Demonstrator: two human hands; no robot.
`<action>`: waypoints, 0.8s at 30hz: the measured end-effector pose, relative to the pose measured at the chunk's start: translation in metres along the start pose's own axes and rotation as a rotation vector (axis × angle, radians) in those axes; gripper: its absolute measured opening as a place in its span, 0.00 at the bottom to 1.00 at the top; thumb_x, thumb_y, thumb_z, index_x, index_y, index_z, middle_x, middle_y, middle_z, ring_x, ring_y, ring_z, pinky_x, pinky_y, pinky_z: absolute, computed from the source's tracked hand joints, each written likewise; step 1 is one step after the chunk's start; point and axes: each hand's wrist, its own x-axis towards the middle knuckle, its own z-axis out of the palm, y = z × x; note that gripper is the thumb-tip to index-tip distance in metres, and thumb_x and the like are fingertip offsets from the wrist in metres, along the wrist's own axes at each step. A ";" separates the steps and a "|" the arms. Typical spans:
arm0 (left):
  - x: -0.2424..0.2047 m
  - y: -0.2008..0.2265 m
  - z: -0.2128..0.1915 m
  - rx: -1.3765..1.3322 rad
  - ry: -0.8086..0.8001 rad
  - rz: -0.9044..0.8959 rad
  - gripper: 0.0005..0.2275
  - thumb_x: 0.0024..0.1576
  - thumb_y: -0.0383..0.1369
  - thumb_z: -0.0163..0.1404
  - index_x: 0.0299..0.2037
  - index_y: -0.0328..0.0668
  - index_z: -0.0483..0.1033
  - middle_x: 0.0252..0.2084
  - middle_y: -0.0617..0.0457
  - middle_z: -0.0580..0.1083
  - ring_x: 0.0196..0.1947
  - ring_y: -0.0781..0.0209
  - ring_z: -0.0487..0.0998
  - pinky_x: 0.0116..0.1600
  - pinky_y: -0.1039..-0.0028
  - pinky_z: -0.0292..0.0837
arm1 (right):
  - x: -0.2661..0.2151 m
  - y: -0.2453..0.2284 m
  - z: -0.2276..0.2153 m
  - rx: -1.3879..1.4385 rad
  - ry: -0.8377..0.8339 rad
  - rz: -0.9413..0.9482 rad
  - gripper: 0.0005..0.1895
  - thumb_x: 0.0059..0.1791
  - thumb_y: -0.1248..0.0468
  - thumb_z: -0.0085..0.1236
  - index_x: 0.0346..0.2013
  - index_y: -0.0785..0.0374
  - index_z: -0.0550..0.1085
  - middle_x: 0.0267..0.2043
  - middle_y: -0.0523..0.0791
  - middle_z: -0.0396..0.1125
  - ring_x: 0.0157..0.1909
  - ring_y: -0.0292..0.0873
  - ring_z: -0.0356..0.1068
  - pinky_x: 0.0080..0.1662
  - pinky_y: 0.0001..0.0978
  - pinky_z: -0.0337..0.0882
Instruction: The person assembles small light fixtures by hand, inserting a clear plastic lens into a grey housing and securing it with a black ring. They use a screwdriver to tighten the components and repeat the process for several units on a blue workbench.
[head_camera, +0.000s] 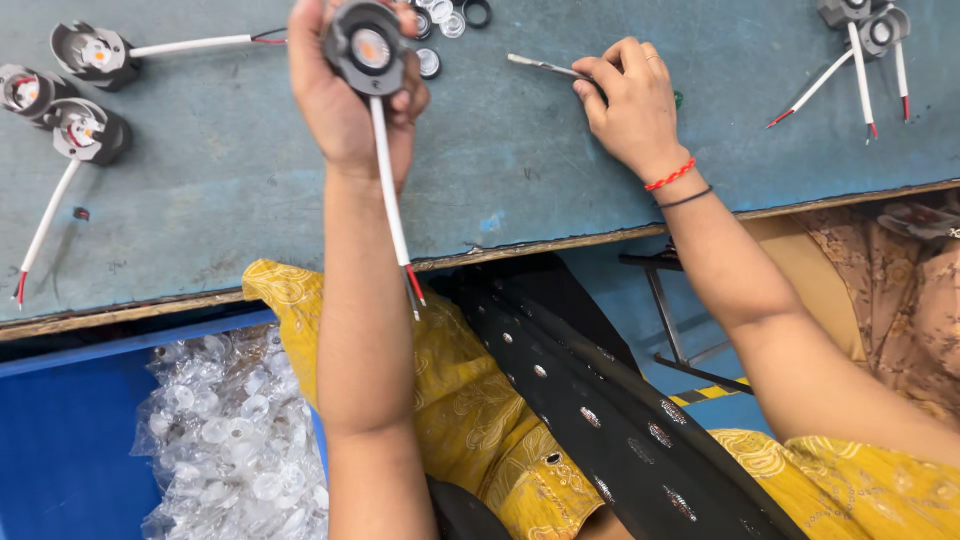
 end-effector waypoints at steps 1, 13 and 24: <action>0.000 -0.005 0.004 0.006 -0.002 -0.024 0.21 0.68 0.47 0.34 0.43 0.38 0.74 0.37 0.44 0.77 0.19 0.63 0.66 0.23 0.75 0.56 | 0.001 0.001 -0.001 0.020 0.002 -0.015 0.08 0.53 0.64 0.66 0.46 0.61 0.80 0.44 0.48 0.68 0.46 0.55 0.68 0.49 0.45 0.71; -0.002 -0.032 0.017 0.246 0.007 -0.079 0.20 0.70 0.48 0.38 0.43 0.39 0.77 0.27 0.53 0.71 0.18 0.68 0.67 0.21 0.77 0.58 | 0.081 -0.084 -0.057 0.512 0.008 -0.401 0.15 0.54 0.68 0.74 0.53 0.63 0.79 0.46 0.45 0.64 0.45 0.40 0.67 0.45 0.30 0.71; -0.006 -0.030 0.017 0.433 0.110 0.016 0.19 0.68 0.46 0.37 0.38 0.43 0.77 0.27 0.59 0.72 0.21 0.73 0.66 0.22 0.80 0.56 | 0.077 -0.119 -0.035 0.608 0.059 -0.167 0.18 0.52 0.65 0.76 0.53 0.63 0.78 0.46 0.43 0.66 0.46 0.41 0.65 0.46 0.32 0.68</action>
